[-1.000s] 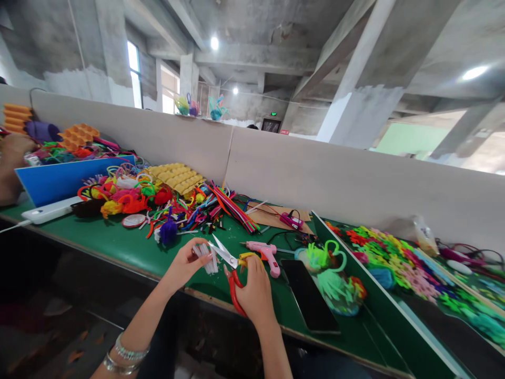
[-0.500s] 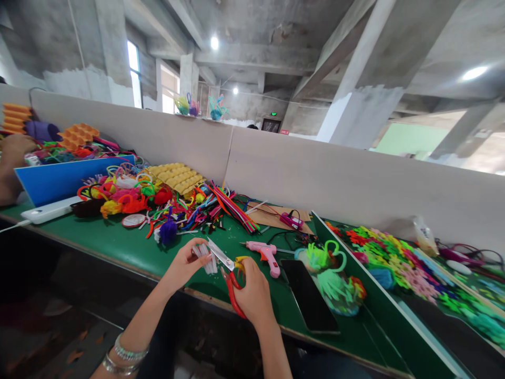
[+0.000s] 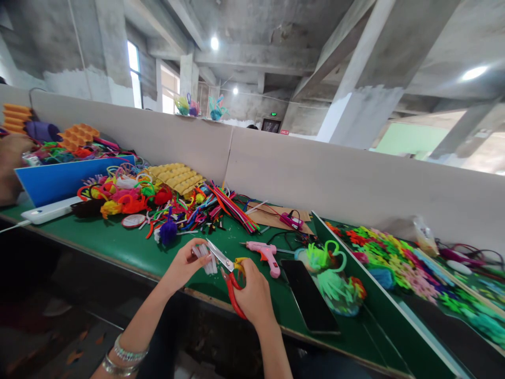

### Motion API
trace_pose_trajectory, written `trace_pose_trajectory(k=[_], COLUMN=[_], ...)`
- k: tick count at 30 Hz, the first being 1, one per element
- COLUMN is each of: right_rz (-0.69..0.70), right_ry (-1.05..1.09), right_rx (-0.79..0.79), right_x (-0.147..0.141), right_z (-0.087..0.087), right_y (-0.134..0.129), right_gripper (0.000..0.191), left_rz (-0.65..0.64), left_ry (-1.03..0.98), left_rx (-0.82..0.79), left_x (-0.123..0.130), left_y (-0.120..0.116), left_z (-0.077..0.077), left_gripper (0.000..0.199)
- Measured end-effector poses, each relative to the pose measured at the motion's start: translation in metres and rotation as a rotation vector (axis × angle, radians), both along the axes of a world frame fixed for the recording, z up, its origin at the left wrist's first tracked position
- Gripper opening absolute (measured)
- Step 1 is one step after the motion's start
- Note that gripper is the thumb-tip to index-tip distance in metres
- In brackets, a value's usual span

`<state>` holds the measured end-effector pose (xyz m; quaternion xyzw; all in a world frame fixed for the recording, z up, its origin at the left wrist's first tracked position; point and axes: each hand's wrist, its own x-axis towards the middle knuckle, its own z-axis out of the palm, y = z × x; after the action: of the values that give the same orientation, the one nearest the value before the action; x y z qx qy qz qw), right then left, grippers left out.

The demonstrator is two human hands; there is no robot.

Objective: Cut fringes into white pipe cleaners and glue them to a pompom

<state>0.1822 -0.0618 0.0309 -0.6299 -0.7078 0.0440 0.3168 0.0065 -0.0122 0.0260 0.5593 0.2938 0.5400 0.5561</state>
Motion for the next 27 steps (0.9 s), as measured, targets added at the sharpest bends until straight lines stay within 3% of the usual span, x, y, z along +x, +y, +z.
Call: trace_pose_trajectory(k=[27], right_rz=[-0.026], right_ry=[-0.008], right_rx=[-0.016], right_x=[-0.0019], right_z=[-0.0001], right_y=[0.0009], right_gripper=[0.020], left_rz=[-0.011], left_ry=[-0.019], left_rx=[-0.004], left_x=[-0.0020], left_y=[0.0000], left_z=[0.0013], left_gripper=[0.032])
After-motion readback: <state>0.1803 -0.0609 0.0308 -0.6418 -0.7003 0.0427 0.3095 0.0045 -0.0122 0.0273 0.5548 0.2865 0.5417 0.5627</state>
